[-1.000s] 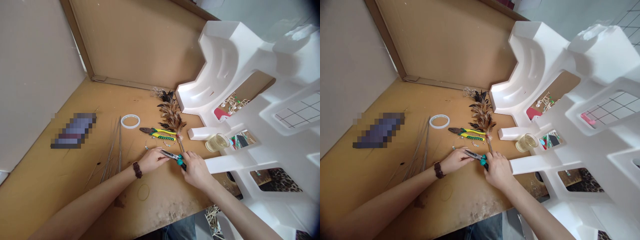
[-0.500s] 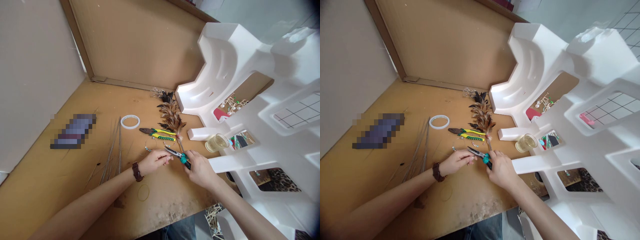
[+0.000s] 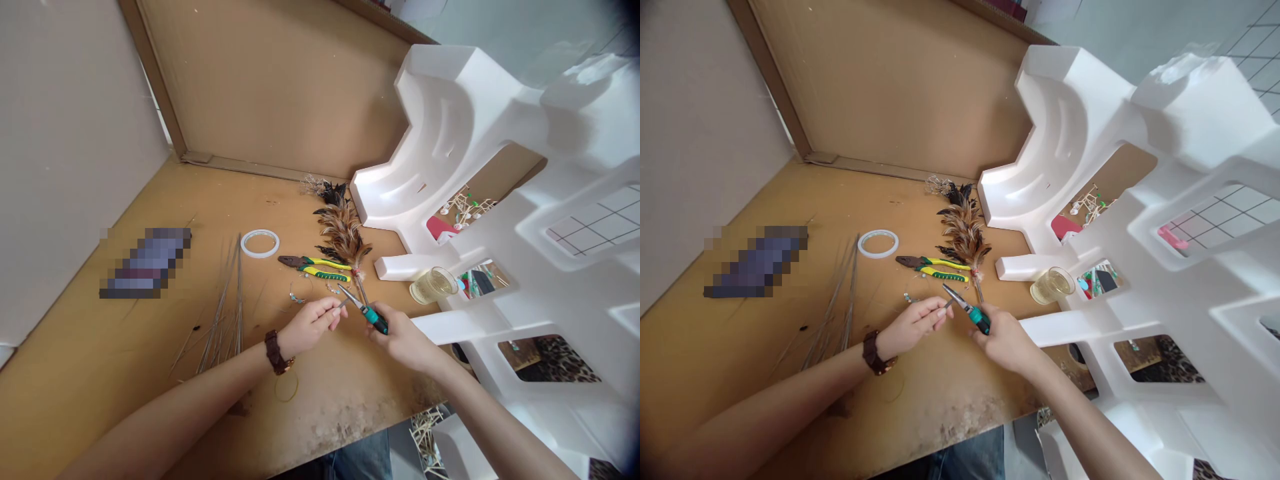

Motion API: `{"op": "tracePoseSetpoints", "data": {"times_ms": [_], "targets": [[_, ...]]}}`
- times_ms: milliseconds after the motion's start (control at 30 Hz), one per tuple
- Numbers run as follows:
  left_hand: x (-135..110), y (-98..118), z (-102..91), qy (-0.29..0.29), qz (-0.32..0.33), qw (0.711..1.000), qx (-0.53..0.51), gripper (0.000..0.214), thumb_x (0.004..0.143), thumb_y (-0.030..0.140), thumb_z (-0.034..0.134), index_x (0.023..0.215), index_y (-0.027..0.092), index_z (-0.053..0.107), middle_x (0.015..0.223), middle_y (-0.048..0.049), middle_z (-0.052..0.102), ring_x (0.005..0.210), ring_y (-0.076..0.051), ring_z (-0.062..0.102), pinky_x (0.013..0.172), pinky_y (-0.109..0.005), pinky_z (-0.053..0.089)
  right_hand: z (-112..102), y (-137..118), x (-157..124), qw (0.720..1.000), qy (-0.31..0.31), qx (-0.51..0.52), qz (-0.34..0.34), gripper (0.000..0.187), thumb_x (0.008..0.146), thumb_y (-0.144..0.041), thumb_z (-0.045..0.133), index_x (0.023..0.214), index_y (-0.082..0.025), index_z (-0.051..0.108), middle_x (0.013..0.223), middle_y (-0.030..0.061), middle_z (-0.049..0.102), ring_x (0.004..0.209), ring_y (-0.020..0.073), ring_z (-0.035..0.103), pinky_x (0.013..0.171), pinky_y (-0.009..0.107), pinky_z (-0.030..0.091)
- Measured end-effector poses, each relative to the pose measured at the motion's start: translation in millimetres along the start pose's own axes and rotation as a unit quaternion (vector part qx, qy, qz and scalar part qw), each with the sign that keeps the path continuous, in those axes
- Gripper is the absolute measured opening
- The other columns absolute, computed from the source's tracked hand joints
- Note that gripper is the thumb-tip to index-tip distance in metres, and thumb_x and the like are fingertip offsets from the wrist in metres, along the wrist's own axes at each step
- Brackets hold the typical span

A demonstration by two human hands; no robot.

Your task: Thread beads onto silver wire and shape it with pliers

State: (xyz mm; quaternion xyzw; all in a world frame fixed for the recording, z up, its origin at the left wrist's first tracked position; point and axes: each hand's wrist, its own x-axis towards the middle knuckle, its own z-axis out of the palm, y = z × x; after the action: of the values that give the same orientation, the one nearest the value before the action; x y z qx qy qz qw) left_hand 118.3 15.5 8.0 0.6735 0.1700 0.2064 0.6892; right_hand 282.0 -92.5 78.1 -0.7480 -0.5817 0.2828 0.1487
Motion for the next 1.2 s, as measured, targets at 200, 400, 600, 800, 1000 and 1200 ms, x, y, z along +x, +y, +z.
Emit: {"op": "tracePoseSetpoints", "data": {"times_ms": [200, 400, 600, 800, 1000, 1200], "targets": [[5.8, 0.8, -4.3, -0.063, -0.027, 0.982, -0.178, 0.022, 0.083, 0.036, 0.049, 0.086, 0.014, 0.049, 0.074, -0.0055, 0.064, 0.063, -0.014, 0.063, 0.063, -0.027, 0.044, -2.8, 3.7, 2.3, 0.995, -0.027, 0.096, 0.004, 0.01, 0.075, -0.026, 0.051, 0.081, -0.018, 0.05, 0.069, -0.0021, 0.052, 0.06, 0.0121, 0.044, 0.057, 0.024, 0.034], [5.8, -8.2, -5.0, -0.013, 0.015, 0.996, -0.09, 0.02, 0.085, 0.034, 0.047, 0.086, 0.015, 0.051, 0.091, -0.0124, 0.068, 0.084, -0.02, 0.065, 0.074, -0.033, 0.047, 3.0, 11.7, 8.4, 0.998, 0.022, 0.061, 0.014, 0.012, 0.075, -0.03, 0.051, 0.08, -0.019, 0.049, 0.065, -0.0031, 0.05, 0.057, 0.0126, 0.043, 0.056, 0.025, 0.034], [8.9, -28.3, -9.5, 0.067, 0.052, 0.996, 0.02, 0.022, 0.086, 0.031, 0.045, 0.094, 0.015, 0.058, 0.106, -0.0115, 0.065, 0.1, -0.019, 0.059, 0.088, -0.035, 0.043, 2.5, 24.2, 7.0, 0.996, 0.068, 0.055, 0.033, 0.014, 0.077, -0.033, 0.05, 0.084, -0.02, 0.049, 0.071, -0.0013, 0.055, 0.062, 0.0143, 0.048, 0.059, 0.026, 0.036], [13.7, -44.4, -11.5, 0.083, 0.031, 0.996, 0.013, 0.02, 0.082, 0.033, 0.049, 0.083, 0.016, 0.057, 0.108, -0.0106, 0.066, 0.102, -0.019, 0.059, 0.091, -0.035, 0.042, 3.2, 25.6, 2.0, 0.995, 0.076, 0.049, 0.033, 0.013, 0.078, -0.032, 0.049, 0.084, -0.021, 0.049, 0.071, -0.0012, 0.055, 0.062, 0.0144, 0.049, 0.058, 0.026, 0.036], [14.7, -45.7, -11.4, 0.097, 0.002, 0.995, -0.002, 0.02, 0.079, 0.037, 0.052, 0.077, 0.017, 0.056, 0.104, -0.01, 0.067, 0.102, -0.022, 0.059, 0.089, -0.036, 0.043, 5.4, 24.1, 2.7, 0.995, 0.085, 0.051, 0.024, 0.012, 0.077, -0.031, 0.05, 0.083, -0.02, 0.05, 0.07, -0.001, 0.056, 0.061, 0.0144, 0.05, 0.058, 0.026, 0.037], [18.1, -41.8, -16.3, 0.092, -0.031, 0.995, -0.026, 0.025, 0.076, 0.04, 0.054, 0.081, 0.015, 0.057, 0.097, -0.0116, 0.069, 0.09, -0.022, 0.063, 0.078, -0.034, 0.047, 3.7, 21.7, 0.7, 0.993, 0.057, 0.096, 0.023, 0.016, 0.077, -0.031, 0.051, 0.087, -0.019, 0.05, 0.073, -0.0006, 0.056, 0.064, 0.0145, 0.049, 0.06, 0.026, 0.038]]}}
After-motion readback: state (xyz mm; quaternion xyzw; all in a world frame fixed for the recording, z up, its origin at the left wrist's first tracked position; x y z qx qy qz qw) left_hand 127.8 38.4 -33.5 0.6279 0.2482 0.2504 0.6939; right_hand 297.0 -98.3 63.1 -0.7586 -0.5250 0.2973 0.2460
